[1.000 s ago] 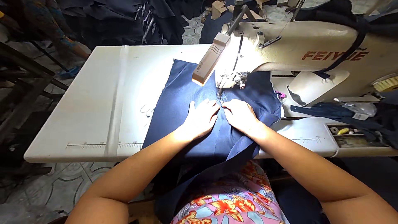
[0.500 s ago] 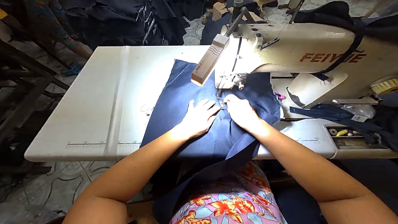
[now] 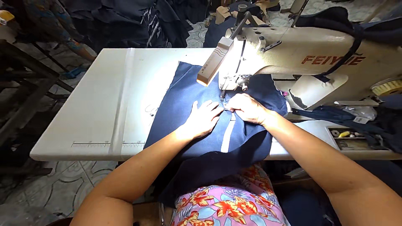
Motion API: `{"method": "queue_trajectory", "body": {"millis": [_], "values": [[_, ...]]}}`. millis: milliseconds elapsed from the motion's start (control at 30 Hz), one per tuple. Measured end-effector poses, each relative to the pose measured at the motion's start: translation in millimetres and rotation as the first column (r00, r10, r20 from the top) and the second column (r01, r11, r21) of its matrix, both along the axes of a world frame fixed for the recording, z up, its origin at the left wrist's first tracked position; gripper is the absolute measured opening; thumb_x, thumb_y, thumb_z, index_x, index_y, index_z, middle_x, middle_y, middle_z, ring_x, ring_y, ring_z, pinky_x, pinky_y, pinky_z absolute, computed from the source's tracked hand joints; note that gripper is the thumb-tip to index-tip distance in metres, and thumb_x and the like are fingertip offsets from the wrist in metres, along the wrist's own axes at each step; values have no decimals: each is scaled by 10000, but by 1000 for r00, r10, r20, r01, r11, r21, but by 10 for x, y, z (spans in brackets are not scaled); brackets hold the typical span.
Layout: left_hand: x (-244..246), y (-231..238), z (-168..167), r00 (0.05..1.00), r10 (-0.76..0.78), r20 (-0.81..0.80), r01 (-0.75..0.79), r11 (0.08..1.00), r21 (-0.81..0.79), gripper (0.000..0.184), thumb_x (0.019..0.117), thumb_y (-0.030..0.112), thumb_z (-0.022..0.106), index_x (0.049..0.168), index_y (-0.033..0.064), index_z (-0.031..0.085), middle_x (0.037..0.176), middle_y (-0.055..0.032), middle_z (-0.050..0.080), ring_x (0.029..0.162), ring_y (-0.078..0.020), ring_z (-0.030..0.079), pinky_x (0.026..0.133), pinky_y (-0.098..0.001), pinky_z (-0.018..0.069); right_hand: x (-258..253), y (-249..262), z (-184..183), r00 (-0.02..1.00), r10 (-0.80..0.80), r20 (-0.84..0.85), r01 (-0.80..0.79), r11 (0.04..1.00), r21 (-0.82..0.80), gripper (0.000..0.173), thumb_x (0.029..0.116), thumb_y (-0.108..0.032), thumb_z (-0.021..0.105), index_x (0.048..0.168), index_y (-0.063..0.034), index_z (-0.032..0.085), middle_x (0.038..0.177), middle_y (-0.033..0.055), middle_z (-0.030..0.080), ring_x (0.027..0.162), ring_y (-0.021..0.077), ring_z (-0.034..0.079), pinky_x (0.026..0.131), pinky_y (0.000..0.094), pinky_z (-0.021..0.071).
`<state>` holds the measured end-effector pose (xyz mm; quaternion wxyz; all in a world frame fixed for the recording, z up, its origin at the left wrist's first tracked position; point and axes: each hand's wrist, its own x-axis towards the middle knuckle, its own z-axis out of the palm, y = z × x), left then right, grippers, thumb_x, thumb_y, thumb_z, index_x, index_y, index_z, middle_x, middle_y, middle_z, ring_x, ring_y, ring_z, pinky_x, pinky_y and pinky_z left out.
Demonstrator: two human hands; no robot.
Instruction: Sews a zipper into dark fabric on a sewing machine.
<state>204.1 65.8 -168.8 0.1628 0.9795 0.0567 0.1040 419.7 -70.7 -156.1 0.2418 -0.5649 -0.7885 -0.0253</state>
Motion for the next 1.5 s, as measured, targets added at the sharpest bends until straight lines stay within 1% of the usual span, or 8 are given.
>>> {"method": "queue_trajectory", "body": {"millis": [100, 167, 300, 533, 900, 1000, 1133, 1500], "values": [[-4, -8, 35, 1000, 3, -20, -3, 1000, -13, 456, 1062, 275, 399, 1476, 186, 570, 1547, -107, 504, 1502, -360, 362, 1124, -790, 150, -285, -19, 101, 948, -303, -95, 284, 943, -175, 314, 1038, -188, 489, 953, 13, 714, 938, 180, 708, 985, 349, 686, 886, 563, 486], [-8, -16, 54, 999, 3, -32, -3, 1000, -16, 448, 1065, 269, 408, 1473, 179, 571, 1550, -110, 500, 1505, -363, 356, 1120, -795, 150, -416, -7, 76, 915, -388, -108, 371, 917, -149, 247, 984, -143, 567, 849, 32, 679, 807, 193, 673, 840, 370, 688, 761, 564, 515], [-12, -7, 35, 1000, 1, -24, -1, 1000, -10, 451, 1069, 285, 400, 1473, 179, 571, 1553, -106, 498, 1501, -360, 364, 1118, -795, 157, -618, -42, 141, 865, -496, -79, 473, 856, -208, 133, 917, -27, 602, 867, 38, 706, 842, 214, 700, 886, 405, 703, 793, 601, 522], [-2, 34, 17, 1000, -21, -11, 21, 1000, -3, 457, 1065, 289, 400, 1473, 176, 571, 1548, -103, 504, 1502, -360, 362, 1123, -794, 144, -720, -93, 174, 838, -545, 12, 531, 811, -246, 242, 965, -73, 575, 1066, -17, 788, 1042, 218, 734, 1076, 402, 679, 937, 586, 486], [132, 184, 176, 994, -23, -104, 24, 1000, 7, 433, 1063, 252, 427, 1468, 204, 574, 1572, -79, 484, 1515, -354, 342, 1127, -791, 141, -615, 46, 91, 828, -552, -101, 536, 831, -149, 209, 928, -46, 604, 990, 2, 797, 964, 226, 743, 980, 400, 715, 862, 591, 532], [44, -98, 136, 998, 50, -27, -50, 999, -13, 414, 1041, 218, 462, 1416, 135, 615, 1529, -93, 527, 1486, -364, 389, 1111, -806, 148, -602, 14, -18, 837, -526, -150, 527, 849, -37, 188, 909, -44, 622, 955, 16, 794, 904, 227, 736, 915, 411, 721, 818, 603, 542], [-18, -40, -8, 999, 23, 27, -22, 999, -31, 444, 1052, 248, 400, 1434, 161, 608, 1526, -68, 538, 1487, -331, 401, 1103, -814, 144, -585, -7, -122, 845, -502, -185, 520, 852, 62, 182, 899, -51, 630, 946, -3, 798, 913, 193, 750, 926, 374, 727, 846, 567, 547], [-38, 200, 17, 993, -117, 14, 117, 993, 10, 443, 1045, 253, 409, 1430, 197, 622, 1523, -63, 546, 1485, -317, 410, 1118, -799, 162, -560, -17, -33, 881, -464, -90, 467, 885, 5, 179, 922, -81, 627, 926, -22, 796, 906, 181, 738, 940, 373, 707, 843, 568, 514]]}}
